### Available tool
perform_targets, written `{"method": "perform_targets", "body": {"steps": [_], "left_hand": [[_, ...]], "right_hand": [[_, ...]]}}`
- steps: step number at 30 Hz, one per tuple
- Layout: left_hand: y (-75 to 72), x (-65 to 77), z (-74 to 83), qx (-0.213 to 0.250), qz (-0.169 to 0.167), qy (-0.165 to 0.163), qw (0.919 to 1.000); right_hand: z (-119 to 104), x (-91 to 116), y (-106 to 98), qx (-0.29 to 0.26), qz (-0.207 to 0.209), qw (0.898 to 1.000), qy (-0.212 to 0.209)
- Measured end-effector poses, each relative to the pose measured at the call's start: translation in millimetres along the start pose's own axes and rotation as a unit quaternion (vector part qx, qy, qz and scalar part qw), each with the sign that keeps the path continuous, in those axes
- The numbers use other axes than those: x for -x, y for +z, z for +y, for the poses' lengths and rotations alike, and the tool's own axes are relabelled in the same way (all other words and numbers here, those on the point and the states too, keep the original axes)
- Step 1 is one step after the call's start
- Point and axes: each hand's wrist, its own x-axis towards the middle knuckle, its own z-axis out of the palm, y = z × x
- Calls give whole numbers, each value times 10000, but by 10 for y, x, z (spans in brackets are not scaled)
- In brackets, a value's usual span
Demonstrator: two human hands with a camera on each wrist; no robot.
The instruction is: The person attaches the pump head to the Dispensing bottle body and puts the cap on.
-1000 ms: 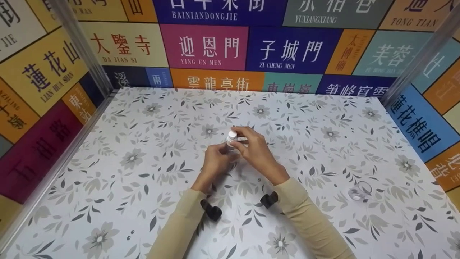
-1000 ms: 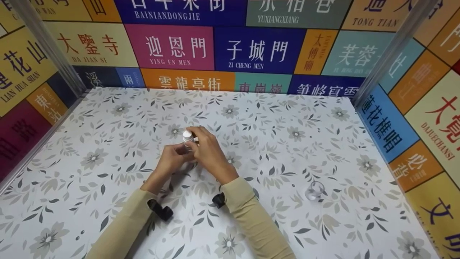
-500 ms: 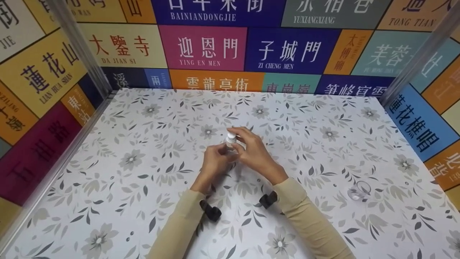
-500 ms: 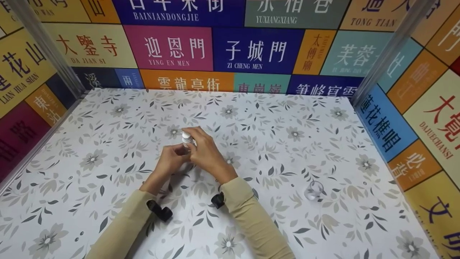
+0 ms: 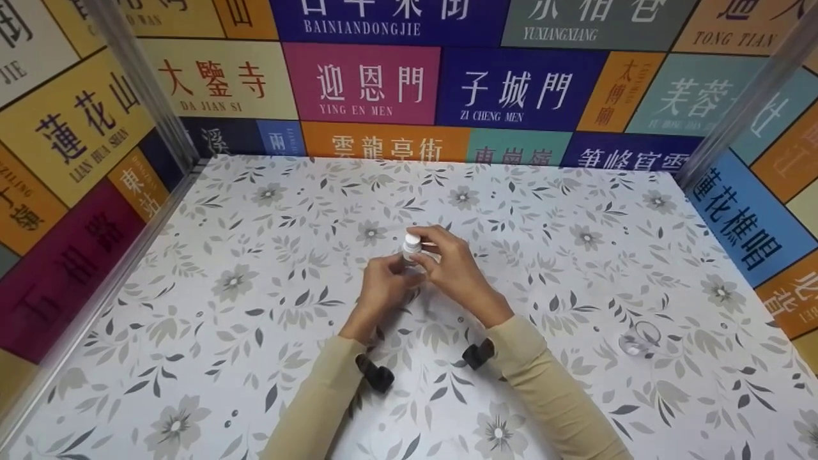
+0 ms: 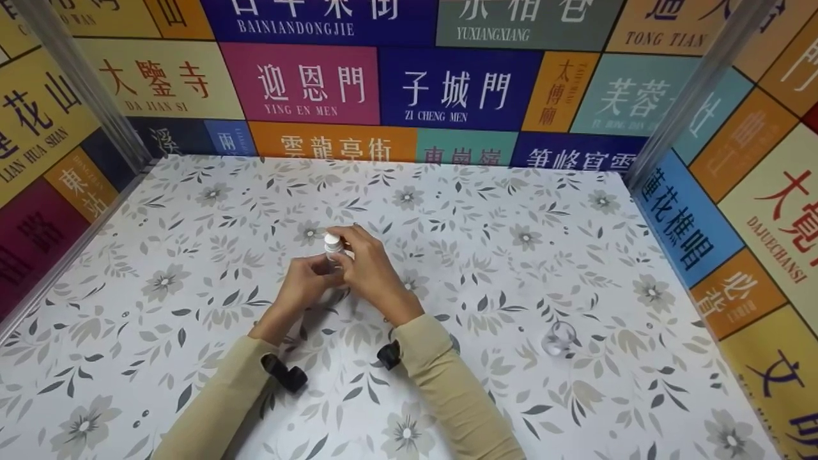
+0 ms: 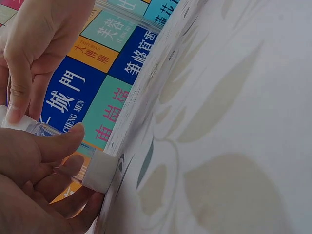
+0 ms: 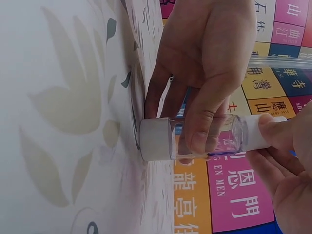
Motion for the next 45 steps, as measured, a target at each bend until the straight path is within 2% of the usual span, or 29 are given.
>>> {"method": "perform_targets", "body": {"steps": [5, 15, 22, 25, 38, 45], "left_hand": [[6, -5, 3, 61, 13, -100, 9999], [-4, -15, -1, 0, -26, -197, 9998], [-13, -17, -10, -161, -34, -200, 9997], [-14, -14, -5, -277, -3, -164, 9995], [-2, -22, 10, -268, 77, -176, 9995], [-10, -22, -5, -346, 112, -81, 9993]], "right_hand": [[12, -6, -11, 42, 83, 9999, 89], [0, -16, 8, -479, 28, 9986, 210], [-10, -7, 7, -270, -127, 9995, 67], [-2, -6, 9, -208, -101, 9997, 57], [22, -10, 4, -12, 118, 9999, 59], [23, -16, 8, -126, 60, 9999, -47]]}}
